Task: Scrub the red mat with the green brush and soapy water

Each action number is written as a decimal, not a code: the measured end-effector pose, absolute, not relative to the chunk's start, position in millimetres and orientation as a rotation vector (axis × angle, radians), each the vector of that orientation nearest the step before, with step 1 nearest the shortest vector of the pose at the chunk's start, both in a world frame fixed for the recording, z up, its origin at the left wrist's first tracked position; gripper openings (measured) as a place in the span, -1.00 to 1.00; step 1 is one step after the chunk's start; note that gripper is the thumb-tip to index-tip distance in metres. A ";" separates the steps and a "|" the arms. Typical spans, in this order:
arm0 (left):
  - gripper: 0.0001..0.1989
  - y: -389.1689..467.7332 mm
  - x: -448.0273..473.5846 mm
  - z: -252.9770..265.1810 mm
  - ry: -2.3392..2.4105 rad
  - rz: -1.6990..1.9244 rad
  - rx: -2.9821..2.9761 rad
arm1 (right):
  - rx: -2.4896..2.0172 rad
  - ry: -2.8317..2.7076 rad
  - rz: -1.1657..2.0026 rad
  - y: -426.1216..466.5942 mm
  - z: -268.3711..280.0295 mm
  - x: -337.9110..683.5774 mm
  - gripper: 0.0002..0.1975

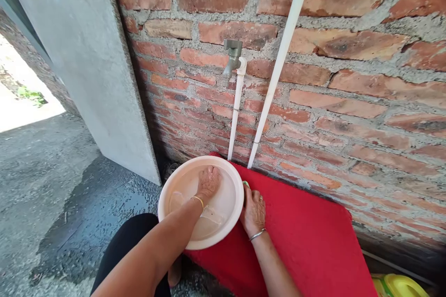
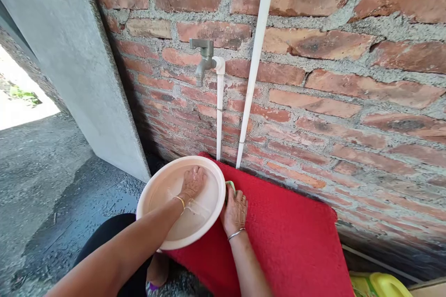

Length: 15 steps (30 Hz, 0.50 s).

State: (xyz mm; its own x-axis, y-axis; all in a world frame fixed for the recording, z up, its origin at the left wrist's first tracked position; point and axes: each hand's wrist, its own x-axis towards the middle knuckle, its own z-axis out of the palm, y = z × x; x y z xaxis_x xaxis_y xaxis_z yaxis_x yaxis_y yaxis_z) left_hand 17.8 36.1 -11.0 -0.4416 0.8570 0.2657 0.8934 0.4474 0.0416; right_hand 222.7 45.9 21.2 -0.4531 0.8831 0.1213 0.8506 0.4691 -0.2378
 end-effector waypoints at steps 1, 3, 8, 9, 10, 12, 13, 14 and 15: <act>-0.74 36.0 17.7 -11.3 -2.495 -0.258 -1.529 | -1.501 -2.509 0.182 46.0 19.7 223.1 -0.50; -0.74 35.8 17.7 -11.3 -2.504 -0.260 -1.531 | -1.540 -2.514 0.136 50.1 16.7 230.9 -0.52; -0.75 35.2 18.0 -10.6 -2.504 -0.305 -1.541 | -1.713 -2.405 0.007 71.1 12.2 285.1 -0.52; -0.74 35.2 18.0 -10.7 -2.503 -0.307 -1.539 | -1.757 -2.377 -0.028 75.6 11.9 300.8 -0.52; -0.74 35.2 18.0 -10.8 -2.503 -0.307 -1.537 | -1.803 -2.347 -0.063 80.0 11.7 317.7 -0.52; -0.74 35.2 18.0 -11.2 -2.496 -0.312 -1.535 | -1.896 -2.276 -0.135 88.2 10.8 354.0 -0.50; -0.74 35.2 18.1 -11.2 -2.492 -0.312 -1.536 | -1.945 -2.233 -0.172 92.0 10.0 373.1 -0.49; -0.74 35.2 18.2 -11.2 -2.490 -0.309 -1.537 | -1.996 -2.182 -0.203 95.6 9.0 392.5 -0.47; -0.74 35.1 18.3 -10.9 -2.490 -0.303 -1.538 | -2.048 -2.121 -0.227 98.9 7.6 412.1 -0.45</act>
